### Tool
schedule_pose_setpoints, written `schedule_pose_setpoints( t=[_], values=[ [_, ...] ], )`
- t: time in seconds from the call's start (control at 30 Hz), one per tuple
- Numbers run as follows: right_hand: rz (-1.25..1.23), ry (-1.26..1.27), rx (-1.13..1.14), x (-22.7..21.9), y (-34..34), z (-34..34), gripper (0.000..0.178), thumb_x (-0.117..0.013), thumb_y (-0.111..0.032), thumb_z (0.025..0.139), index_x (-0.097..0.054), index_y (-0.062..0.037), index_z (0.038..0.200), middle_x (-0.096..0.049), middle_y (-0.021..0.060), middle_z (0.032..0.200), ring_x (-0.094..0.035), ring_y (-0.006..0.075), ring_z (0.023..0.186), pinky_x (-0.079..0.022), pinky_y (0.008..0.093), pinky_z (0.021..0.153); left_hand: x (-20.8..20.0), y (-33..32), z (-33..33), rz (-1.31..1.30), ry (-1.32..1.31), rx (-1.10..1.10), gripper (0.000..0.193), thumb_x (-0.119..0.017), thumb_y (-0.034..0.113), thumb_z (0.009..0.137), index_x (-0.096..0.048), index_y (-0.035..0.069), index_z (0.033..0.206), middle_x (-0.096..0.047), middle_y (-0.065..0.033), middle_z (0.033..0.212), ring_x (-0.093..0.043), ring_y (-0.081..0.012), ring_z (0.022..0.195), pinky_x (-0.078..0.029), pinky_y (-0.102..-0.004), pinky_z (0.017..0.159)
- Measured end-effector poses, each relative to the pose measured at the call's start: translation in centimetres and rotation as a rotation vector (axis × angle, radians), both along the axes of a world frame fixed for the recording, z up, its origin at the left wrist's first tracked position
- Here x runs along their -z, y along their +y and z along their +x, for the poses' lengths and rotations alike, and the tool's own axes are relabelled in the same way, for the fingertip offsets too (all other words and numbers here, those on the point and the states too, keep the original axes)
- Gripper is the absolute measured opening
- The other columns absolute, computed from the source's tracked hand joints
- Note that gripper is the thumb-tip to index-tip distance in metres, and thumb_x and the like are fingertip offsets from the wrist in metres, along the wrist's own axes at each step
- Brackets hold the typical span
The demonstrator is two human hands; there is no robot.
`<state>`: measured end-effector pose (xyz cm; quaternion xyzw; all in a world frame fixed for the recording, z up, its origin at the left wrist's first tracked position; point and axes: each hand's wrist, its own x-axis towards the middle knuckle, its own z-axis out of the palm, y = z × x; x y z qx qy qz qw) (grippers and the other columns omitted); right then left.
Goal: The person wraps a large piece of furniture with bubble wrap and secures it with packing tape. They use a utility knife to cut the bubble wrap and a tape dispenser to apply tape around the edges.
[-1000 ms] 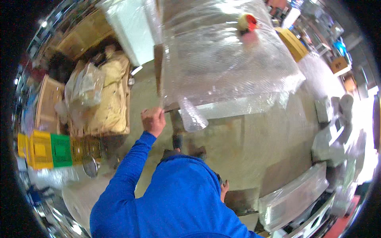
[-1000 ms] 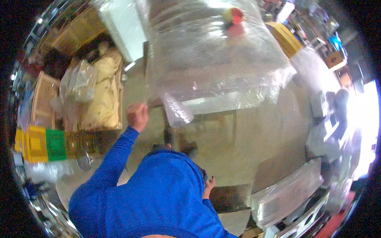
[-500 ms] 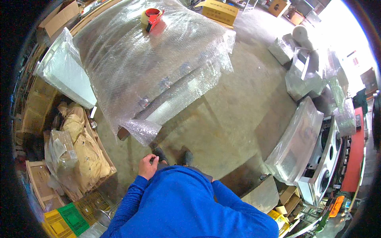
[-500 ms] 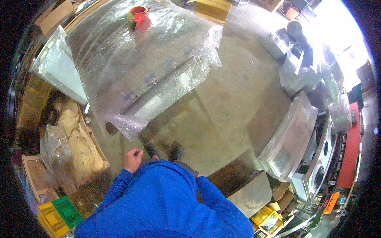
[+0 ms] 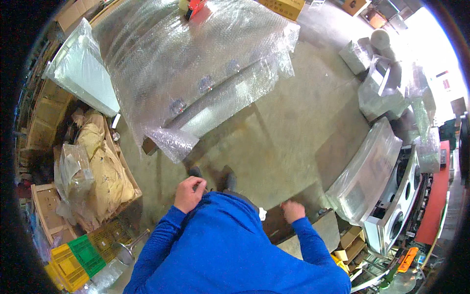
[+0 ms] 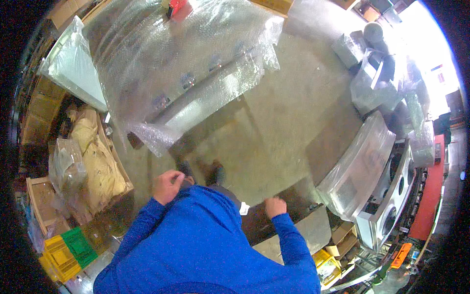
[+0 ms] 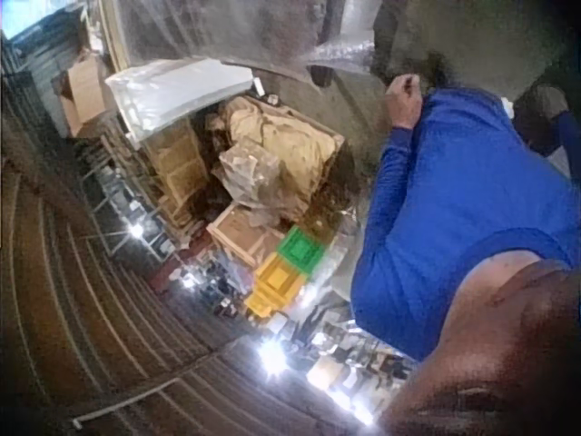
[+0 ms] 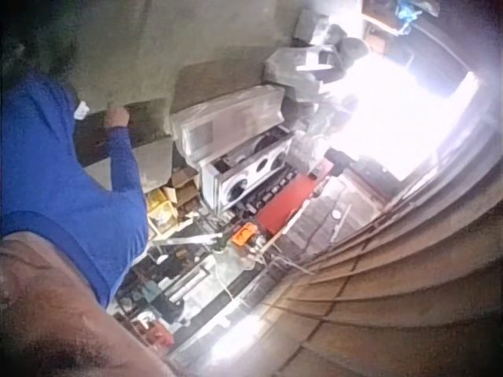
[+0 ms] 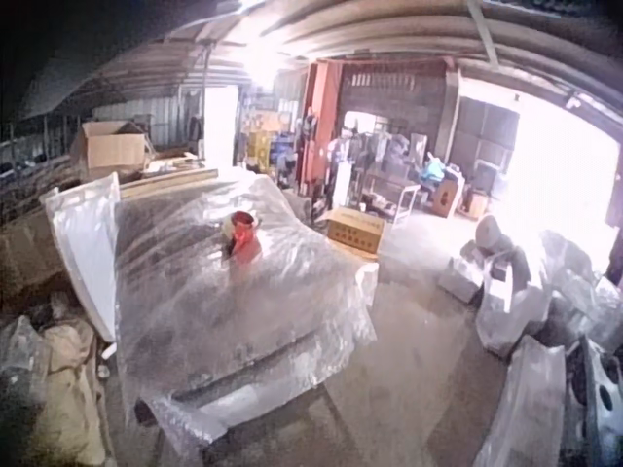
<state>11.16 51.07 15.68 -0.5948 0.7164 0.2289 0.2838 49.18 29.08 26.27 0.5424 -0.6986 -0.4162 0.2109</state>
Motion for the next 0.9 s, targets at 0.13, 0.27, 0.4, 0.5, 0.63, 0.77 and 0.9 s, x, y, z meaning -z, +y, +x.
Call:
schedule_pose_setpoints(
  t=[0.13, 0.27, 0.4, 0.5, 0.63, 0.77, 0.9],
  values=[
    [-0.429, -0.976, 0.998, -8.0, -12.4, 5.5, 0.037, -0.053, -0.032, 0.104, -0.061, -0.0038, 0.125, -0.067, 0.007, 0.098, -0.07, 0.0236, 0.092, -0.057, 0.0357, 0.071, 0.6, 0.9, -3.6, 0.172, 0.277, 0.071, 0.028, -0.067, 0.025, 0.094, -0.07, -0.001, 0.106, -0.072, -0.0128, 0.094, -0.069, -0.0224, 0.088, -0.053, -0.0335, 0.079],
    [-0.593, -1.519, 0.887, -11.1, -17.7, 14.3, 0.039, -0.054, -0.03, 0.104, -0.06, 0.0006, 0.128, -0.065, 0.0025, 0.097, -0.065, 0.0129, 0.086, -0.053, 0.027, 0.071, -2.7, -0.1, -7.3, 0.343, 0.72, 0.01, 0.028, -0.068, 0.019, 0.095, -0.067, -0.003, 0.111, -0.072, -0.0097, 0.1, -0.067, -0.0175, 0.092, -0.054, -0.0323, 0.081],
    [-0.683, -1.497, 0.722, -11.8, -19.8, 18.5, 0.035, -0.052, -0.026, 0.105, -0.062, 0.0014, 0.125, -0.066, 0.0019, 0.096, -0.057, 0.0081, 0.077, -0.049, 0.0253, 0.066, -2.5, -1.3, -4.4, 0.324, 0.737, -0.129, 0.014, -0.07, 0.006, 0.091, -0.069, -0.001, 0.103, -0.068, -0.0081, 0.109, -0.066, -0.0136, 0.091, -0.053, -0.0294, 0.078],
    [-0.72, -1.336, 0.537, -11.7, -20.1, 20.3, 0.03, -0.05, -0.021, 0.105, -0.063, 0.0016, 0.122, -0.064, 0.0039, 0.092, -0.058, 0.0099, 0.074, -0.049, 0.0257, 0.065, -3.6, -2.0, -1.6, 0.087, 0.598, -0.087, 0.009, -0.065, 0.004, 0.092, -0.069, 0.0, 0.099, -0.068, -0.0069, 0.099, -0.063, -0.014, 0.098, -0.051, -0.0295, 0.084],
    [-0.633, -1.111, 0.195, -15.3, -21.5, 21.4, 0.024, -0.051, -0.014, 0.103, -0.065, 0.0003, 0.116, -0.058, 0.0104, 0.088, -0.061, 0.0196, 0.077, -0.05, 0.0313, 0.07, -3.6, -4.0, 4.4, -0.076, 0.471, -0.108, 0.003, -0.066, 0.004, 0.088, -0.066, 0.001, 0.088, -0.067, -0.0092, 0.095, -0.063, -0.0201, 0.093, -0.049, -0.0332, 0.084],
    [-0.276, -1.074, -0.109, -16.7, -22.7, 23.1, 0.022, -0.055, -0.009, 0.099, -0.064, -0.0004, 0.117, -0.065, 0.0182, 0.103, -0.064, 0.0297, 0.089, -0.051, 0.0363, 0.081, -6.6, -7.6, 10.7, -0.224, 0.226, 0.269, 0.006, -0.069, 0.009, 0.085, -0.066, 0.004, 0.086, -0.066, -0.0092, 0.093, -0.063, -0.0247, 0.093, -0.047, -0.0365, 0.088],
    [0.051, -1.318, 0.179, -16.1, -23.6, 24.8, 0.024, -0.049, -0.015, 0.104, -0.059, -0.0002, 0.12, -0.067, 0.0106, 0.109, -0.058, 0.0154, 0.079, -0.049, 0.0313, 0.072, -6.0, -8.7, 14.1, 0.045, 0.42, 0.122, 0.011, -0.071, 0.017, 0.089, -0.067, 0.007, 0.089, -0.067, -0.0063, 0.096, -0.063, -0.0234, 0.097, -0.048, -0.0374, 0.089]
  ],
)
